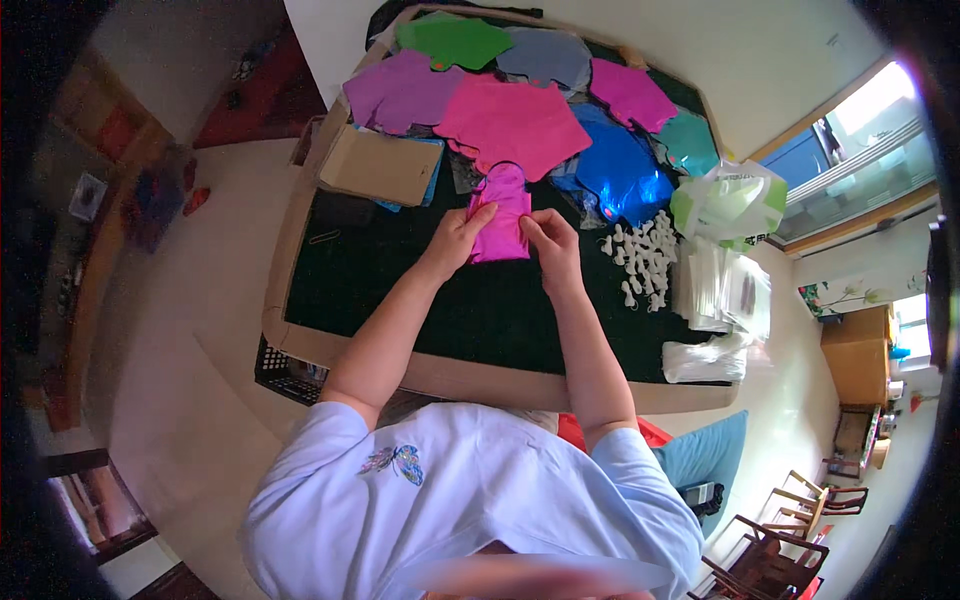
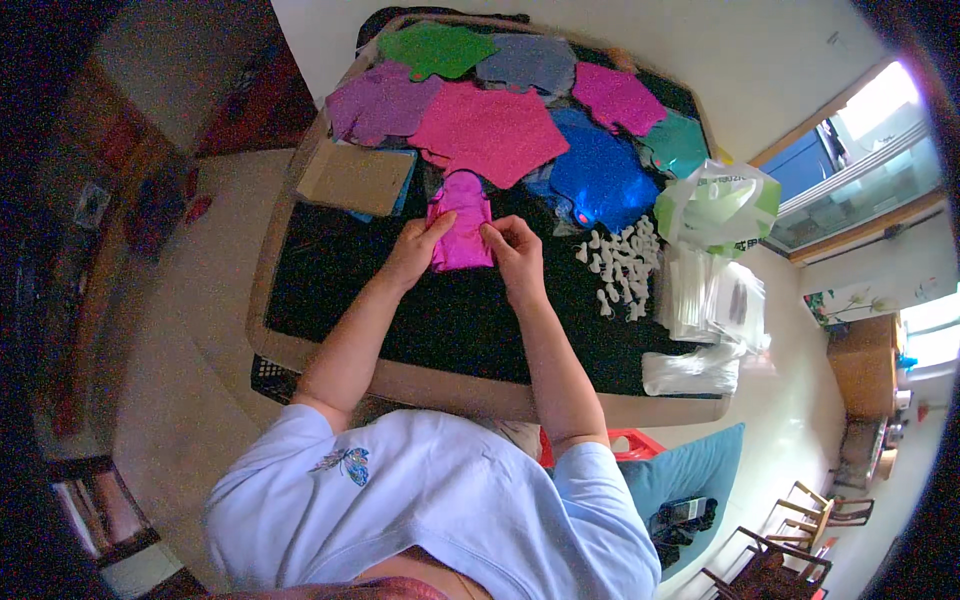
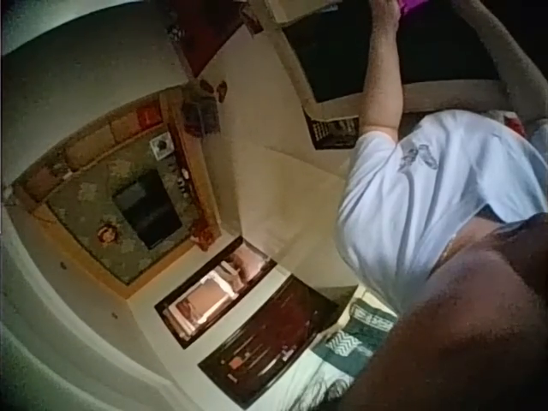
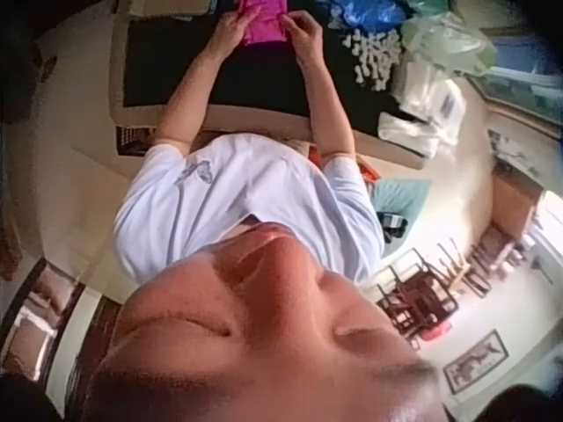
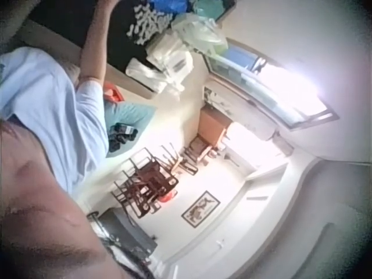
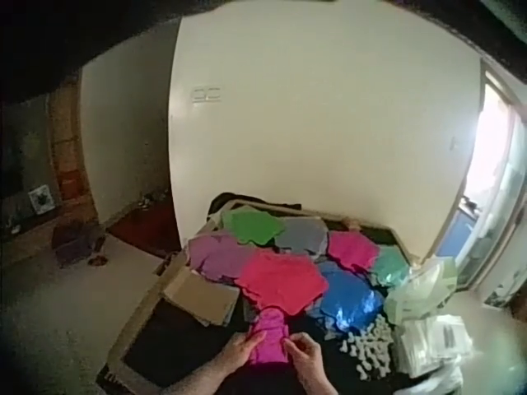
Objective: Folding and organizing colorful plastic sheets on a desk into stacks or bags.
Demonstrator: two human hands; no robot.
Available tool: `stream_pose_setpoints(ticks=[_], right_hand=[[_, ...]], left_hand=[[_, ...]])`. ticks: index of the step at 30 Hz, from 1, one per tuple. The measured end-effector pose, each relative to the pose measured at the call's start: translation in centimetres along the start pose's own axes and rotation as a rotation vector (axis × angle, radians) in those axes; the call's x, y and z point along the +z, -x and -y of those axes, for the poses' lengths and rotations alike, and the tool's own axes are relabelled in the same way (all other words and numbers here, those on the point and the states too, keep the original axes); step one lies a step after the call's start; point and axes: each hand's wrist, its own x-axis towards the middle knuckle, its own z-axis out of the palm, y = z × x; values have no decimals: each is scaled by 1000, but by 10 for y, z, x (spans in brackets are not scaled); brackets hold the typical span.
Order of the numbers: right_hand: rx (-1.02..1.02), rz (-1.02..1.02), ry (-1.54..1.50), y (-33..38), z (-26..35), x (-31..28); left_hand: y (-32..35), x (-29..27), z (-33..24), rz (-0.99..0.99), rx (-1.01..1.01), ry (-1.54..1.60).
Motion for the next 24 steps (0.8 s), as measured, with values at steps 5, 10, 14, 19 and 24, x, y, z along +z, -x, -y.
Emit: stream_pose_setpoints(ticks=[5, 10, 14, 19, 24], right_hand=[[-49, -1, -76, 4, 22, 2], [285, 223, -97, 9, 23, -11], [105, 321, 205, 7, 11, -16], [157, 226, -24, 10, 22, -4], [25, 245, 106, 4, 11, -4]], left_hand=[[2, -10, -7, 22, -86, -95], [1, -12, 3, -37, -5, 80], [4, -14, 2, 87, -53, 33], [12, -10, -11, 43, -33, 46], [13, -16, -16, 84, -61, -83]])
